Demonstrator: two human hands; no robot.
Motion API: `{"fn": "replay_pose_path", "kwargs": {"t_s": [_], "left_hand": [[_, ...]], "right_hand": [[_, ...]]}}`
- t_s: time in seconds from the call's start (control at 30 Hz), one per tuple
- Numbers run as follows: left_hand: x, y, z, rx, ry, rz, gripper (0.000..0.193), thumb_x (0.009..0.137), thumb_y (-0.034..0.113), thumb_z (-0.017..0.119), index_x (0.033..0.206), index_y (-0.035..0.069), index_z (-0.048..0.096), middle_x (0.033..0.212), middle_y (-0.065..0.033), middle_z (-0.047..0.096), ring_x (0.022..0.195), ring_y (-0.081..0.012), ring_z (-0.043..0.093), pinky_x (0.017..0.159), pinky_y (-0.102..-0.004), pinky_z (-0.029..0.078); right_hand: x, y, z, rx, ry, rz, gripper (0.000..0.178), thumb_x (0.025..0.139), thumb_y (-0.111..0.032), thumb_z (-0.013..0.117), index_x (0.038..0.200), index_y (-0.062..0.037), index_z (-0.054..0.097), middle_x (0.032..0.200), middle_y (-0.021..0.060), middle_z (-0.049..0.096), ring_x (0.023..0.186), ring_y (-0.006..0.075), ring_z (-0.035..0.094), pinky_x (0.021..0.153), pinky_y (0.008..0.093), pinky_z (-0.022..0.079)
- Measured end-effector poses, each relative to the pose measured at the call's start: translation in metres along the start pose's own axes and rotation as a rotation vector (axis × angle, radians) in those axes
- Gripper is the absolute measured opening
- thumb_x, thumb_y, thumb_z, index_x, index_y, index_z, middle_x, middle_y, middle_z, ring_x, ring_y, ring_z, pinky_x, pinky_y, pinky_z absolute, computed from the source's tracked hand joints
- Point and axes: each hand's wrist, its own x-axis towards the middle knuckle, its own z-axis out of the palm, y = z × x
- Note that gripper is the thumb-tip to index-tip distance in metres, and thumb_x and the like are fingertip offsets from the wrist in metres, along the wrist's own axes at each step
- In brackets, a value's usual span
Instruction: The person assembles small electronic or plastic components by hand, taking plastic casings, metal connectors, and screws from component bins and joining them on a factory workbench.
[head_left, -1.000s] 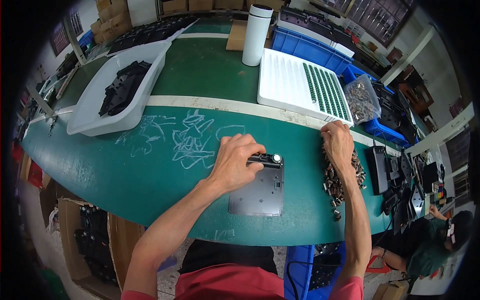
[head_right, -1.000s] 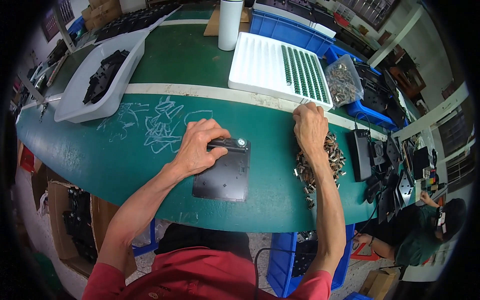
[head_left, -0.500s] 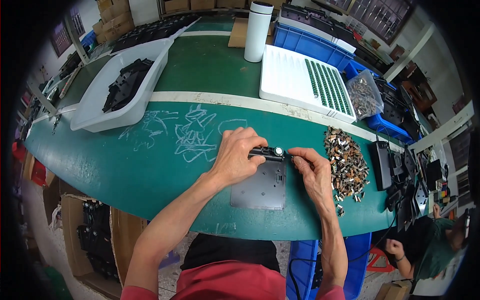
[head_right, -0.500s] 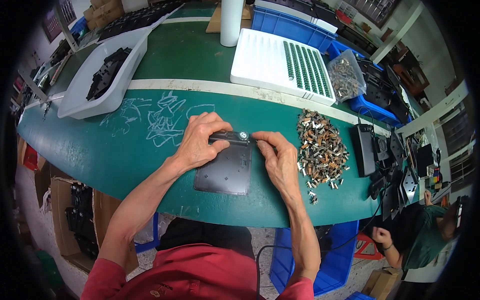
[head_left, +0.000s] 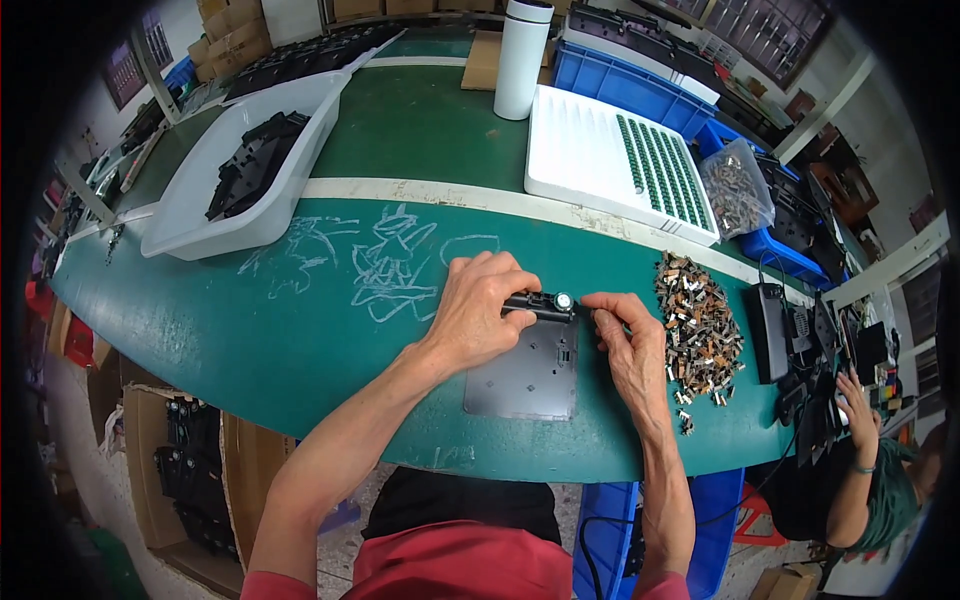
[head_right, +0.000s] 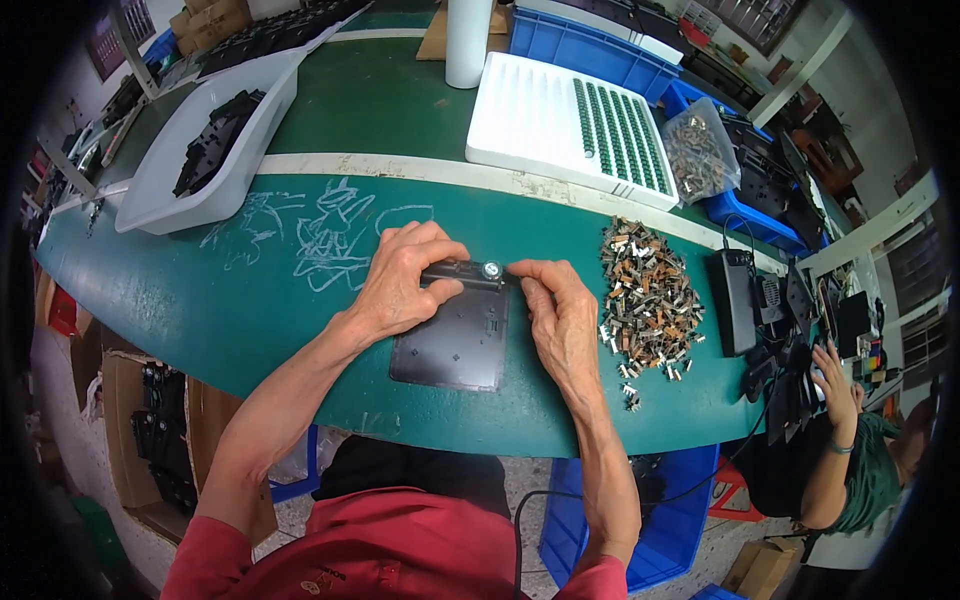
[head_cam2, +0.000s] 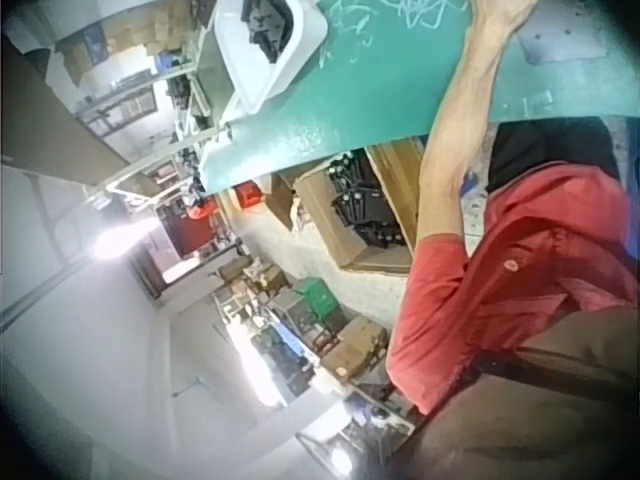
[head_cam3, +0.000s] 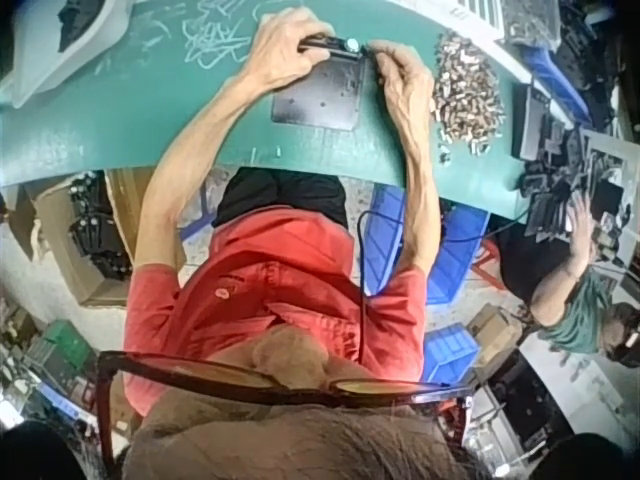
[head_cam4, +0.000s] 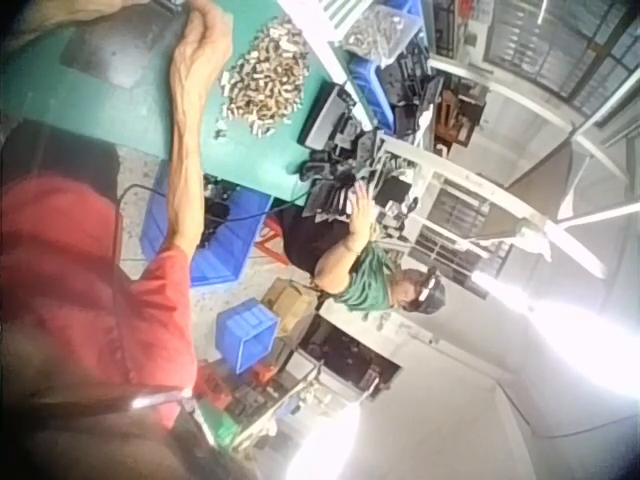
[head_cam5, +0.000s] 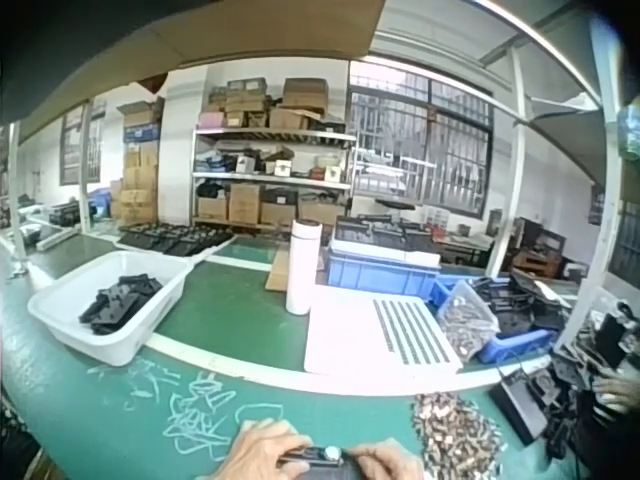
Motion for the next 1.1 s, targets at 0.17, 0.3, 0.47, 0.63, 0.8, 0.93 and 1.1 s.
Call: {"fn": "replay_pose_path", "kwargs": {"t_s": [0.17,0.3,0.47,0.63,0.8,0.93,1.1], "left_hand": [[0.000,0.000,0.001,-0.007,0.003,0.008,0.025,0.068,0.005,0.075,0.092,0.003,0.071,0.087,-0.0068,0.061,0.087,-0.0258,0.056,0.084,-0.0397,0.037],[-0.001,-0.001,0.000,0.004,0.005,0.004,0.024,0.068,0.005,0.076,0.092,0.004,0.071,0.087,-0.0067,0.061,0.087,-0.0258,0.056,0.084,-0.0395,0.037],[0.000,0.001,0.000,0.005,-0.003,-0.002,0.025,0.068,0.006,0.076,0.092,0.004,0.071,0.087,-0.0068,0.061,0.087,-0.0259,0.056,0.084,-0.0394,0.037],[0.000,0.002,0.000,0.015,-0.003,-0.009,0.025,0.069,0.006,0.076,0.093,0.004,0.071,0.087,-0.0069,0.061,0.088,-0.0258,0.056,0.084,-0.0393,0.037],[-0.001,0.000,0.000,0.005,-0.003,-0.006,0.025,0.070,0.006,0.074,0.094,0.004,0.070,0.088,-0.0060,0.061,0.088,-0.0250,0.055,0.086,-0.0392,0.037],[0.000,-0.001,0.001,-0.012,-0.011,0.000,0.025,0.070,0.006,0.073,0.095,0.005,0.069,0.088,-0.0052,0.060,0.088,-0.0244,0.054,0.087,-0.0388,0.036],[-0.001,0.000,0.000,0.002,-0.013,-0.010,0.026,0.070,0.006,0.073,0.095,0.005,0.070,0.089,-0.0055,0.059,0.089,-0.0246,0.055,0.088,-0.0392,0.036]], "right_hand": [[0.000,0.004,0.001,0.063,0.013,0.091,0.019,0.092,0.001,0.057,0.107,-0.0023,0.069,0.080,0.0063,0.058,0.064,0.0136,0.053,0.058,0.0293,0.045],[0.000,-0.005,0.003,0.002,0.005,0.031,0.019,0.091,0.002,0.057,0.107,-0.0023,0.069,0.080,0.0085,0.058,0.066,0.0172,0.055,0.061,0.0309,0.045],[0.000,-0.009,0.004,-0.184,0.005,-0.128,0.018,0.089,0.002,0.059,0.105,-0.0014,0.069,0.080,0.0128,0.058,0.072,0.0250,0.057,0.067,0.0349,0.046],[0.003,-0.003,0.002,-0.324,0.061,-0.101,0.017,0.088,0.001,0.061,0.102,-0.0024,0.070,0.083,0.0131,0.060,0.077,0.0277,0.060,0.069,0.0368,0.047],[0.001,0.007,0.000,-0.545,0.117,-0.202,0.017,0.084,-0.001,0.064,0.100,-0.0041,0.071,0.087,0.0127,0.063,0.084,0.0305,0.062,0.071,0.0385,0.049],[0.005,-0.008,0.000,-0.357,0.084,-0.191,0.018,0.082,0.000,0.067,0.099,-0.0040,0.071,0.089,0.0120,0.063,0.085,0.0295,0.062,0.072,0.0384,0.049],[0.020,-0.017,0.005,-0.305,-0.121,-0.223,0.020,0.080,0.001,0.068,0.099,-0.0041,0.071,0.089,0.0116,0.063,0.087,0.0285,0.062,0.074,0.0384,0.049]]}}
